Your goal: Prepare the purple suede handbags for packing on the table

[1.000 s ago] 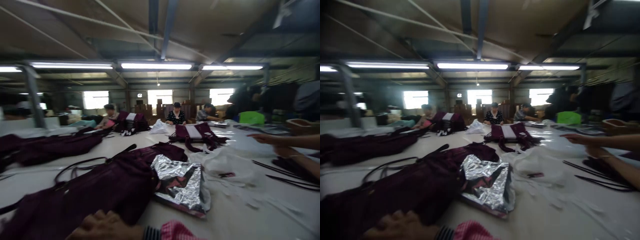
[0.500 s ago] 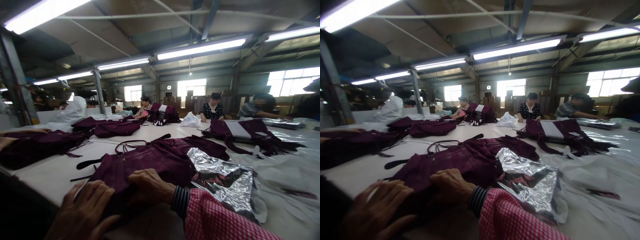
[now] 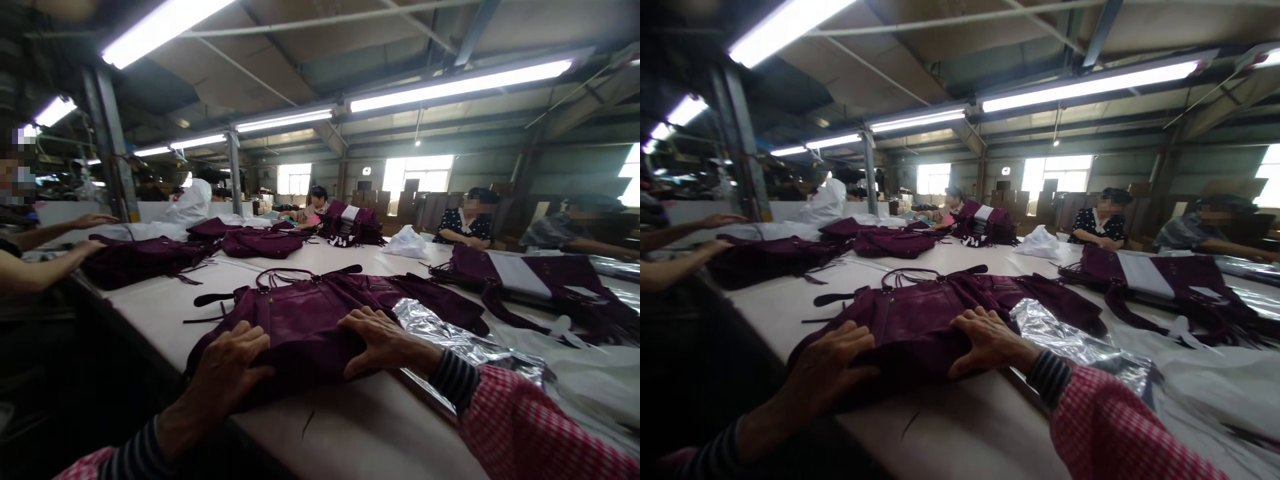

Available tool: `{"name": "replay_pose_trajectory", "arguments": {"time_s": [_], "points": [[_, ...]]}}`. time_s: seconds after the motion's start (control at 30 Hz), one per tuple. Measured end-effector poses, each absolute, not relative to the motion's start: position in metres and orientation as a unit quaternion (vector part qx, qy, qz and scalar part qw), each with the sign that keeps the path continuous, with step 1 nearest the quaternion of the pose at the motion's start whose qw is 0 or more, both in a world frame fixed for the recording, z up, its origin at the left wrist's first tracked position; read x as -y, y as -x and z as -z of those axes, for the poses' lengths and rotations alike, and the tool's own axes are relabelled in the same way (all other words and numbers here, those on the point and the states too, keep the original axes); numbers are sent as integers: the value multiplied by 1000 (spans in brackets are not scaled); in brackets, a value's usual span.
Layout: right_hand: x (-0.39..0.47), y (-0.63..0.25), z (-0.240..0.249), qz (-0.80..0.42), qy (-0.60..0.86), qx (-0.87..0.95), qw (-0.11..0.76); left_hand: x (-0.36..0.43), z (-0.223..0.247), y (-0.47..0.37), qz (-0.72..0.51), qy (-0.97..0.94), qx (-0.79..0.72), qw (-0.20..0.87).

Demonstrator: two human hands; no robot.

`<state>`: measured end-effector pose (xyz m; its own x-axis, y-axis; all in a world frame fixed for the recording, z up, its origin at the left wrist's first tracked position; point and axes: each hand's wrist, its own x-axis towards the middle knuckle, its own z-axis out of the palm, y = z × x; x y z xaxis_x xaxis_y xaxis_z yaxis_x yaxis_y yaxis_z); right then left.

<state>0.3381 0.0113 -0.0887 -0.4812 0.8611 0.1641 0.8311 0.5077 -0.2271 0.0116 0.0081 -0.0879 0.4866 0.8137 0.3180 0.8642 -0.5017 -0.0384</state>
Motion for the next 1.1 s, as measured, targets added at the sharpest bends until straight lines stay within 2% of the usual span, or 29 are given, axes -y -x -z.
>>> {"name": "replay_pose_trajectory", "arguments": {"time_s": [0.3, 0.47, 0.57, 0.73, 0.9, 1.0, 1.1], "points": [[-26, -327, 97, 33, 470, 869, 151, -11, 79, -14, 123, 854, 498, 88], [-43, -330, 84, -65, 459, 870, 166, -12, 74, -17, 80, 855, 500, 116], [-47, -333, 84, -83, 436, 878, 178, -15, 82, -32, 87, 865, 474, 139], [-49, -329, 100, 14, 422, 891, 170, -28, 99, -60, 153, 862, 444, 191], [-43, -321, 113, 173, 372, 897, 161, -23, 103, -65, 124, 867, 403, 267], [-36, -327, 111, 179, 356, 903, 158, -17, 109, -58, 138, 868, 368, 303], [-32, -341, 105, 136, 373, 906, 147, -15, 112, -49, 145, 864, 391, 282]]}}
